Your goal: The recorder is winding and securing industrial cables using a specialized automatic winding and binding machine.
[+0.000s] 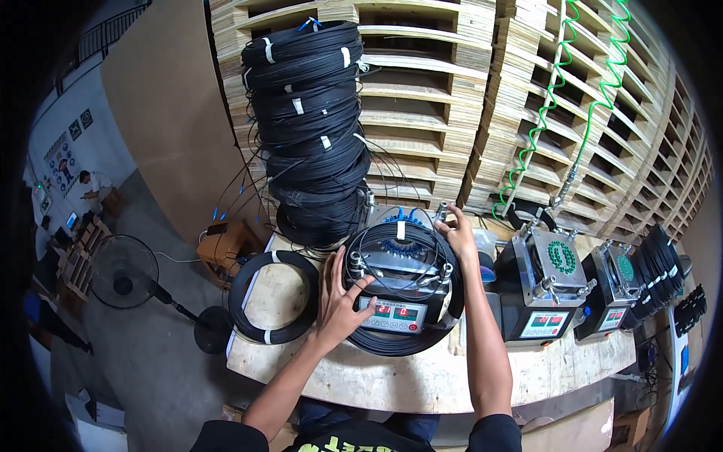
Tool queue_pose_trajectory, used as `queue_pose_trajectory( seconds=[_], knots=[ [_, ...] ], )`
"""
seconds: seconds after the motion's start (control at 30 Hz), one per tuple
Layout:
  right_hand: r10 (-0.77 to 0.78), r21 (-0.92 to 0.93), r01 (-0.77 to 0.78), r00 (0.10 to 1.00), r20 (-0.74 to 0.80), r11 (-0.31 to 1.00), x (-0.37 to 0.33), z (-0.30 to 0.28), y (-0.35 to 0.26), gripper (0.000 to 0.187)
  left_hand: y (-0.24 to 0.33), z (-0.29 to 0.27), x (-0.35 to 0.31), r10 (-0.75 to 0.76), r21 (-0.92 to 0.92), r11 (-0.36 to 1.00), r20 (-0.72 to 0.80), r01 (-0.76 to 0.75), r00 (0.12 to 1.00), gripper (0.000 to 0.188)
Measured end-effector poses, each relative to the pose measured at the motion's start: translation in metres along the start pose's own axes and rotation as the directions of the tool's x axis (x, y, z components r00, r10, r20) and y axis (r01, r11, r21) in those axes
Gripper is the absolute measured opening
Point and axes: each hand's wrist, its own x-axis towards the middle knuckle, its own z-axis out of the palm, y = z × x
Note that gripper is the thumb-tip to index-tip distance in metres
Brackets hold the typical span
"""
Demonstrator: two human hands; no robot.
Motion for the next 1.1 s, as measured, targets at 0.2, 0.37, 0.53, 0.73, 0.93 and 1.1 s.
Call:
queue_pose_trajectory(
  seconds=[0.2,0.37,0.53,0.73,0.93,1.1],
  knots=[
    [0.011,-0.011,-0.011,1.0,-0.001,1.0,0.001,-0.001,0.003,0.059,0.008,-0.001,0.005,0.022,0.046,0.999,-0.002,-0.022,1.0,0.051],
    [-0.066,0.059,0.067,0.998,-0.016,0.996,0.001,-0.003,0.005,0.062,-0.002,0.007,0.012,0.004,-0.129,0.991,-0.176,-0.027,0.984,0.036],
    [-0.056,0.024,0.056,0.998,-0.005,0.998,-0.001,-0.001,0.007,0.064,-0.011,0.016,0.003,-0.187,-0.461,0.886,-0.272,0.042,0.944,0.014],
    [-0.051,0.045,0.051,0.999,-0.009,0.998,-0.004,-0.002,0.0,0.063,-0.017,0.021,0.002,-0.301,-0.549,0.83,-0.292,0.099,0.908,0.021],
    [-0.082,-0.007,0.082,0.995,-0.048,0.997,-0.008,-0.001,-0.003,0.062,-0.016,0.027,-0.003,-0.357,-0.361,0.911,-0.448,0.199,0.82,0.022],
    [-0.077,-0.033,0.076,0.997,-0.032,0.997,-0.004,-0.001,0.003,0.06,-0.021,0.034,-0.008,-0.188,-0.21,0.974,-0.513,0.09,0.838,0.023]
  ],
)
